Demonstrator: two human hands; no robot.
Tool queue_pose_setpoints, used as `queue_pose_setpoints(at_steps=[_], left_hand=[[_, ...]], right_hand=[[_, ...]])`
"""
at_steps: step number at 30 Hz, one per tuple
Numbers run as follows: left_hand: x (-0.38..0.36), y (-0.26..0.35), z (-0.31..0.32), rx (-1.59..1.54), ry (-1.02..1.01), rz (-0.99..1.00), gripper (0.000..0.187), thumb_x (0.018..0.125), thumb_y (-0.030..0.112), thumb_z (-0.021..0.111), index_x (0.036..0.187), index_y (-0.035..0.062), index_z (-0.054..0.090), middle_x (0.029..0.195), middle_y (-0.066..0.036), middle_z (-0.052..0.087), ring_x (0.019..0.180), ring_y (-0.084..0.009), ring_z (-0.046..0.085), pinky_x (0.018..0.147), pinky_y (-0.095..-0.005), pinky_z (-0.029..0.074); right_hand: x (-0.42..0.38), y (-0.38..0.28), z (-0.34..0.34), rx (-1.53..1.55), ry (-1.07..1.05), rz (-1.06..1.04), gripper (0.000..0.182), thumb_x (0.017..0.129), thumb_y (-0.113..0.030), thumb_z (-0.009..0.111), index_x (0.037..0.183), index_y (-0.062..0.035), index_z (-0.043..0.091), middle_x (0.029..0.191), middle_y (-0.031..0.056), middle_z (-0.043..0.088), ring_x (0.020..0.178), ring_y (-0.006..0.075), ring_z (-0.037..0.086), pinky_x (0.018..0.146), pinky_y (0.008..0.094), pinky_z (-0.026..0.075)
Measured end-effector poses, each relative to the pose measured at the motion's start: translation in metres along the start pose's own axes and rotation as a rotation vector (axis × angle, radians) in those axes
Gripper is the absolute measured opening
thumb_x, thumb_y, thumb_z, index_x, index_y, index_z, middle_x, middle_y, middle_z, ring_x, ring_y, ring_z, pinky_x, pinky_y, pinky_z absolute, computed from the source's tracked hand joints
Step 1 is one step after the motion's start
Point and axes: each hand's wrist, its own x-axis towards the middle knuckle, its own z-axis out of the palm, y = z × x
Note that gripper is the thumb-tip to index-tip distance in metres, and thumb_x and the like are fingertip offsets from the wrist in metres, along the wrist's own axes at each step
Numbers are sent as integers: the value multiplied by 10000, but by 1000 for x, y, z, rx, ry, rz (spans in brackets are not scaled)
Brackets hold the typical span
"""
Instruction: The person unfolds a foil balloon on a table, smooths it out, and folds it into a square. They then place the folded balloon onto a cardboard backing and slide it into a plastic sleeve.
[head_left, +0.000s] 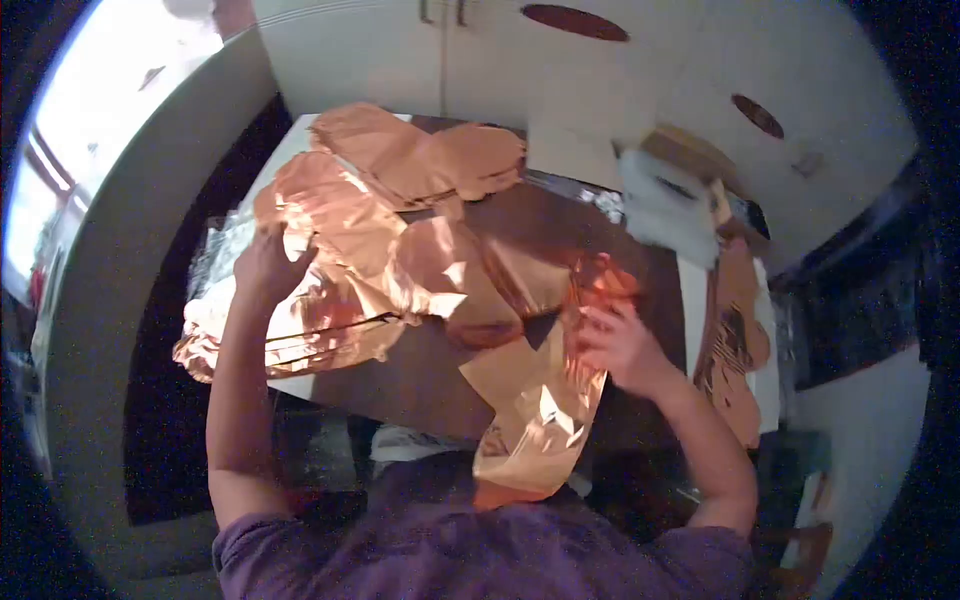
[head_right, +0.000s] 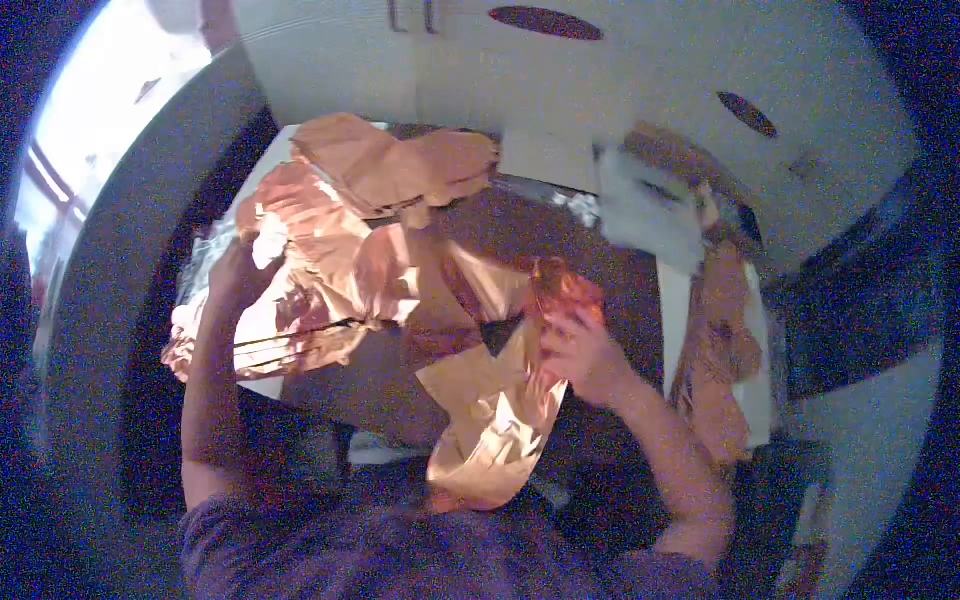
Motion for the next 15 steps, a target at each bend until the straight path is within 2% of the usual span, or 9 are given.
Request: queue_pose_setpoints(at_steps=[2,3,4,5,6,7,9,10,15], left_hand=[[-2,39,8,-248,285,335,456,788,208,768,1175,31,604,1084,-171,645,959,-382,629,840,-447,511],[-8,66,17,-358,280,494,440,723,163,776,1120,37,636,1151,-172,634,1003,-385,615,838,-446,501],[-23,104,13,-548,248,663,445,707,155,771,1116,41,637,1172,-153,625,1045,-370,599,899,-472,464],[-36,127,17,-405,7,737,517,707,169,767,1187,51,615,1299,-170,559,1191,-378,539,1006,-507,409],[-40,143,41,-477,76,1040,568,731,220,759,1248,66,581,1416,-187,462,1326,-384,424,1082,-521,350],[-49,149,63,-282,91,1175,597,765,308,744,1279,70,554,1468,-200,404,1398,-395,327,1120,-509,322],[-77,158,77,-258,-26,1149,578,806,400,702,1262,73,566,1419,-198,445,1357,-392,380,1073,-518,366],[-92,158,73,-244,-64,1105,559,814,413,692,1242,73,577,1381,-195,477,1335,-390,405,1049,-518,385],[-106,173,33,-136,-396,861,453,818,428,676,1100,77,626,1136,-150,600,1182,-341,526,918,-499,449]], right_hand=[[-19,17,-17,-137,40,123,154,799,-121,604,894,-145,722,1188,64,659,1195,302,556,1060,510,387],[-26,21,-22,-202,65,179,152,807,-119,600,896,-137,722,1201,64,653,1200,305,552,1061,509,385],[-31,23,-25,-106,59,320,152,818,-139,603,912,-124,721,1216,71,646,1202,319,549,1059,511,384],[-33,27,-27,-11,59,455,158,829,-159,605,928,-111,719,1231,78,638,1204,333,546,1058,513,382],[-36,29,-28,83,60,586,171,840,-178,608,944,-98,717,1246,86,631,1206,347,543,1057,515,381],[-34,25,-26,189,-32,668,215,850,-217,611,997,-91,703,1261,98,620,1207,357,540,1056,519,379],[-30,9,-15,405,-214,833,324,870,-294,618,1103,-77,675,1292,122,598,1208,378,535,1054,525,373],[-38,1,5,208,25,724,482,882,-384,620,1244,-67,591,1365,164,541,1267,413,480,1072,560,345],[-39,35,35,189,81,524,542,875,-348,626,1339,-86,523,1499,184,404,1388,438,337,1131,591,259]])
